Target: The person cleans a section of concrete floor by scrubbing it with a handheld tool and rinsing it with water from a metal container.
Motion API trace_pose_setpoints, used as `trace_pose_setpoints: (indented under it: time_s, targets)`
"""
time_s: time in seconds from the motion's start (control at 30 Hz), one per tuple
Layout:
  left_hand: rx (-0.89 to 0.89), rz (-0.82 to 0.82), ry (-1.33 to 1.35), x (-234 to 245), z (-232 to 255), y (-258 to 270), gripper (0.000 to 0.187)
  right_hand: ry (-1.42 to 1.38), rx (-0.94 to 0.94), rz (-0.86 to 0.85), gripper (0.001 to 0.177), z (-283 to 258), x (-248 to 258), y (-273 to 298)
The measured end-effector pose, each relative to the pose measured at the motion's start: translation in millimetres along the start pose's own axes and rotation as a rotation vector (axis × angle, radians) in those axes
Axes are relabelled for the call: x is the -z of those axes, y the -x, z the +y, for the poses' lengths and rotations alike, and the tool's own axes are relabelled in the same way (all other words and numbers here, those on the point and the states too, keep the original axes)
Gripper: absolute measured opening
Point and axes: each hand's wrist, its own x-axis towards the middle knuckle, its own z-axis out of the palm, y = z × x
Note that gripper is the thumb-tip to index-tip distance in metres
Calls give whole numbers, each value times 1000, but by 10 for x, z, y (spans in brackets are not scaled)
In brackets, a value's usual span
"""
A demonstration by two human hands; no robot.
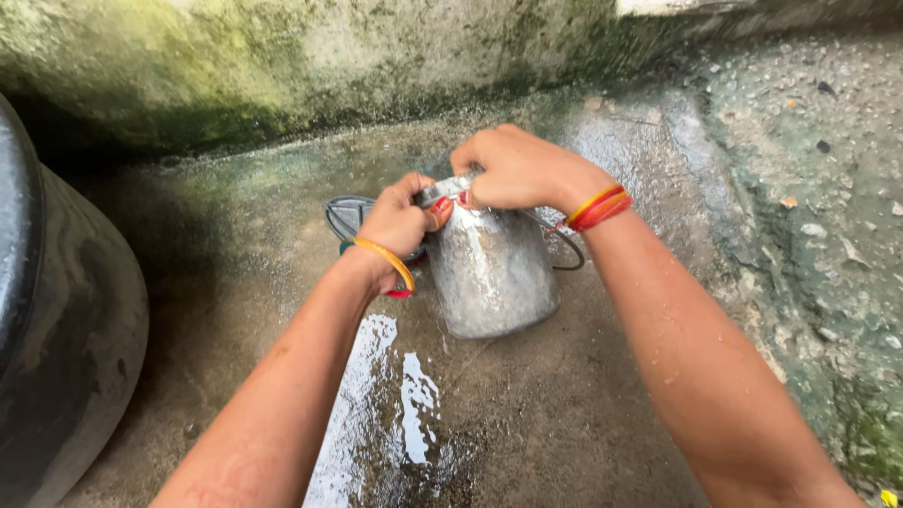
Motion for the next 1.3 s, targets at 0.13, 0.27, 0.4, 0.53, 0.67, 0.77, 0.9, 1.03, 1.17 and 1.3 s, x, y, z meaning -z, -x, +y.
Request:
trace_pose_setpoints:
  time_s: [0.13, 0.27, 0.4, 0.53, 0.67, 0.77, 0.9, 1.03, 1.17, 1.3]
  targets:
    - [-33, 27, -73, -106, 4, -3, 19, 18, 65, 43, 28, 55, 21, 71]
    - [-192, 71, -200, -267, 23, -82, 18, 25, 48, 126, 25, 155, 83, 181]
    - [-732, 296, -612, -470, 83, -212, 30, 50, 23, 232, 21, 331, 180, 276]
    - [-681, 381, -616, -764, 115, -254, 29, 147, -36, 322, 19, 547, 156, 388]
    - [-628, 411, -636, -953, 58, -303, 25, 236, -21, 438, 26, 731, 0, 415]
    - [-696, 451, -699, -1008, -36, -354, 29, 203, -6, 500, 27, 857, -111, 423]
    - [-743, 454, -768, -1039, -122, -404, 27, 169, -20, 549, 25, 991, -235, 411]
    - [-832, 480, -858, -1090, -165, -459, 24, 237, 16, 620, 21, 1120, -353, 403]
    - [-850, 423, -849, -1140, -109, -518, 38, 220, -71, 691, 26, 1221, -430, 355]
    - [-526, 282, -830, -879, -178, -357, 70, 333, -144, 702, 29, 1137, -422, 170]
